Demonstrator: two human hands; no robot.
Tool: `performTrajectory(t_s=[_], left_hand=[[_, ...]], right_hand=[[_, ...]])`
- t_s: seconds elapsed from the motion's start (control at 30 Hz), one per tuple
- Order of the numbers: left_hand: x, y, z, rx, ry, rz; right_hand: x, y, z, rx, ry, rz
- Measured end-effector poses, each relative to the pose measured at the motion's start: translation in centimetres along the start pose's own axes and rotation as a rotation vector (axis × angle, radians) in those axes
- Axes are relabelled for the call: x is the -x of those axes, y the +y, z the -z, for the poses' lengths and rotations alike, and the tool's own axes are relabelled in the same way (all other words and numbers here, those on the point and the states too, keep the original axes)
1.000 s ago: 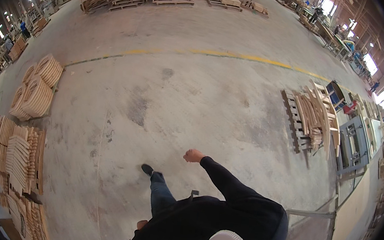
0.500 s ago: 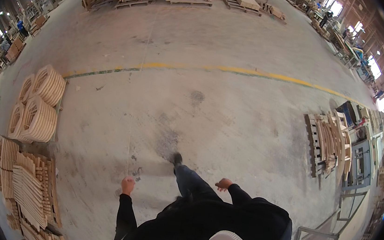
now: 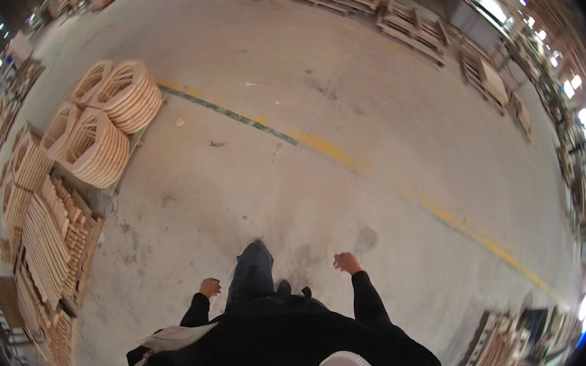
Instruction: The person picks up wooden planks and wipes them with a cloth. They then walk across the workshop floor, pick up a piece of cardboard, tear it, and place it on a workbench.
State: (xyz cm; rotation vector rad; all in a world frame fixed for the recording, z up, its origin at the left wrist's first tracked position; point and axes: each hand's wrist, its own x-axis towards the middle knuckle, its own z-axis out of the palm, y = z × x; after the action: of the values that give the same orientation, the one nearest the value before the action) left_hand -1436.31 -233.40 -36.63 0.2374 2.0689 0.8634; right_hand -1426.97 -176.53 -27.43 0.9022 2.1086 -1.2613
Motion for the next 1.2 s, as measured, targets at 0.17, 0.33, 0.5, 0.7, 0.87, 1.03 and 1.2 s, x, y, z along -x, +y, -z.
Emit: performTrajectory(t_s=[0.17,0.33,0.5,0.7,0.87,1.03,1.2], left_hand=[[-10.7,5.0,9.4,-0.23,-0.13,0.444],[-27.1,13.4,22.3,-0.603,-0.152,0.036],[-41.9,24.1,36.8,-0.501,0.542,-0.435],[-58.6,38.5,49.6,-0.242,0.413,-0.206],[-68.4,34.1,60.0,-0.861,0.159,-0.256],[-75.2,36.4,64.0,-0.342,0.257,-0.204],[-85.4,39.0,72.5,-0.462,-0.027,0.222]], right_hand=[[-14.6,-17.1,7.9,0.239,0.148,0.494],[-20.7,-24.1,12.0,-0.011,-0.162,0.03],[-28.5,-29.4,12.7,-0.13,-0.185,-0.273],[-45.5,-19.0,11.4,0.798,-0.313,0.206],[-62.9,-39.9,21.6,0.562,-0.477,0.319],[-75.0,-60.7,34.4,0.162,-0.116,0.229],[-89.9,-85.8,42.7,0.136,0.123,0.41]])
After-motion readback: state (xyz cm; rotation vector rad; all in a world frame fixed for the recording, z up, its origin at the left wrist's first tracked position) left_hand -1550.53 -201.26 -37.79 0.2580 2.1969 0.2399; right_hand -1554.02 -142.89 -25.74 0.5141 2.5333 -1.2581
